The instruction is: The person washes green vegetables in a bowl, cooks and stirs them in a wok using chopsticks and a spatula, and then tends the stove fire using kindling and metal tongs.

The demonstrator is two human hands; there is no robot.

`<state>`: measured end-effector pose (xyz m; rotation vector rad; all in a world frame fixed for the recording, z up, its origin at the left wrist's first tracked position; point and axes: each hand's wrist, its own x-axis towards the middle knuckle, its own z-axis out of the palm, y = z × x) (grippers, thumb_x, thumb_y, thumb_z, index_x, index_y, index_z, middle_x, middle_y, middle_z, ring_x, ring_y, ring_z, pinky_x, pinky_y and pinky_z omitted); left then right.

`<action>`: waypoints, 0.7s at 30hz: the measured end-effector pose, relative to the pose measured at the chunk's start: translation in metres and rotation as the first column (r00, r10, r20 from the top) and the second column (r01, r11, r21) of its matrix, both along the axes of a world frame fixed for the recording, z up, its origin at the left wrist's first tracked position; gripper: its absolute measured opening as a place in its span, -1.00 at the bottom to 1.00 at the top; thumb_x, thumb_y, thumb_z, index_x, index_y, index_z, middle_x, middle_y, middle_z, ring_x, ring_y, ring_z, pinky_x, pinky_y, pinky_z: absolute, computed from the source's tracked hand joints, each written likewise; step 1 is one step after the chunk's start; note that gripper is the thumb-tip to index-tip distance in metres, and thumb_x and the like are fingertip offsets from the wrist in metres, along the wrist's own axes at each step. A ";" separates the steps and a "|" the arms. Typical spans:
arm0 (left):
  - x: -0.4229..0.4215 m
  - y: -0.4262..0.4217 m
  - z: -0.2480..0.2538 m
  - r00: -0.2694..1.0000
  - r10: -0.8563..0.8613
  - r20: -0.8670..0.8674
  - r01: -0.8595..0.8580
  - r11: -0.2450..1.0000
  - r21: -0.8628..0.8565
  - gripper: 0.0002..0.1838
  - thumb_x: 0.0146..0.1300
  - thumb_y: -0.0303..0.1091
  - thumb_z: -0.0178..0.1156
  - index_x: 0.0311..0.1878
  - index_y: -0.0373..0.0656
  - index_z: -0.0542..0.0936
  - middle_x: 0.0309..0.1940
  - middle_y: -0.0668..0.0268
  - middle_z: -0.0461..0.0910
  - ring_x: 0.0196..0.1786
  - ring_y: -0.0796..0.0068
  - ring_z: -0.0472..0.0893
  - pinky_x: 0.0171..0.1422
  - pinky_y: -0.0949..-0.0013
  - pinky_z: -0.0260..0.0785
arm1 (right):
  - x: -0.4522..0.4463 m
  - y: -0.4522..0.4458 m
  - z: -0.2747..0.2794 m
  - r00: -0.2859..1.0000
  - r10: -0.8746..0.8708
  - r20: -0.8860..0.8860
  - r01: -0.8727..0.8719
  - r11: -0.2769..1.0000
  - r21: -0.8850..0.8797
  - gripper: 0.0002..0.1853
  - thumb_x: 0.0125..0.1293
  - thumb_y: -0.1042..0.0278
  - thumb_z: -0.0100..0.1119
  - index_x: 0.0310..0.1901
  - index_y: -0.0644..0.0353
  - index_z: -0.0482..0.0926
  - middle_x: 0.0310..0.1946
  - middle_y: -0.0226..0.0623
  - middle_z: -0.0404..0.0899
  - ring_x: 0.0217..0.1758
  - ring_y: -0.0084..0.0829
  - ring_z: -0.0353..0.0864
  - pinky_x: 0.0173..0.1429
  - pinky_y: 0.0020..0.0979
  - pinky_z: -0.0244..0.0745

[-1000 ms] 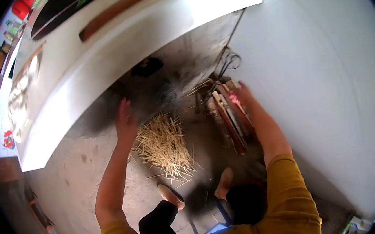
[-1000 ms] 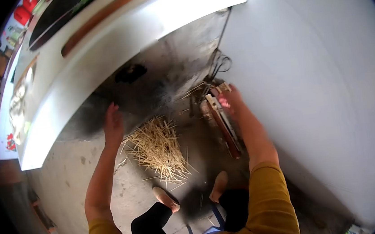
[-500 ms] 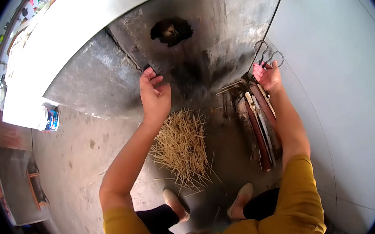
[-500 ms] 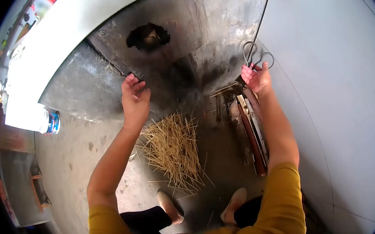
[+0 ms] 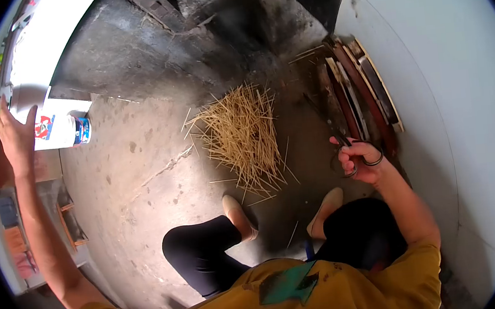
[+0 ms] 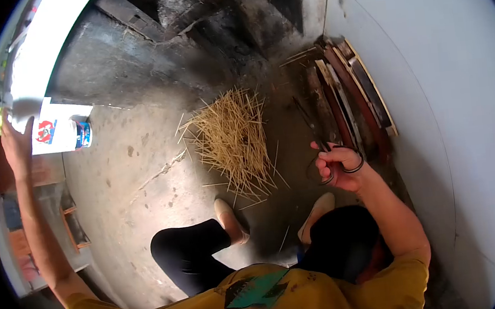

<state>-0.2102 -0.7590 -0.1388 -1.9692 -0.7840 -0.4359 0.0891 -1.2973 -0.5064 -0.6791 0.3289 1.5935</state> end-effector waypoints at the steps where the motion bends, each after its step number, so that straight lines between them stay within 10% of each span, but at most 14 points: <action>1: -0.009 0.017 0.007 0.994 0.082 -0.070 -0.086 0.995 -0.051 -0.18 0.12 -0.05 0.32 0.33 -0.32 0.24 0.18 -0.09 0.42 0.19 -0.01 0.47 0.26 0.14 0.34 | -0.001 -0.002 0.016 0.996 0.046 0.075 -0.046 0.999 -0.001 -0.63 0.31 0.42 0.06 0.16 0.04 0.37 -0.45 -0.25 0.55 -0.51 -0.43 0.51 -0.39 -0.35 0.47; 10: 0.036 0.020 0.027 0.947 0.182 -0.264 -0.230 0.959 -0.163 -0.40 0.01 -0.17 0.41 -0.02 -0.34 0.37 -0.08 0.01 0.60 -0.02 0.03 0.61 0.00 0.11 0.45 | -0.030 -0.025 0.150 0.795 0.248 0.554 -0.337 0.939 0.063 -0.05 0.13 0.61 0.01 0.49 -0.13 -0.24 -0.09 0.15 0.56 -0.17 -0.21 0.67 -0.16 -0.26 0.63; 21: 0.044 0.005 0.022 0.937 0.249 -0.243 -0.288 0.947 -0.142 -0.30 -0.01 -0.16 0.44 0.03 -0.31 0.25 -0.13 -0.05 0.62 -0.04 -0.06 0.62 -0.01 0.05 0.47 | 0.014 0.123 0.181 0.623 0.023 0.782 -0.247 0.954 0.169 -0.33 0.18 0.54 0.07 0.34 0.24 0.10 -0.22 0.07 0.57 -0.28 -0.25 0.65 -0.27 -0.20 0.66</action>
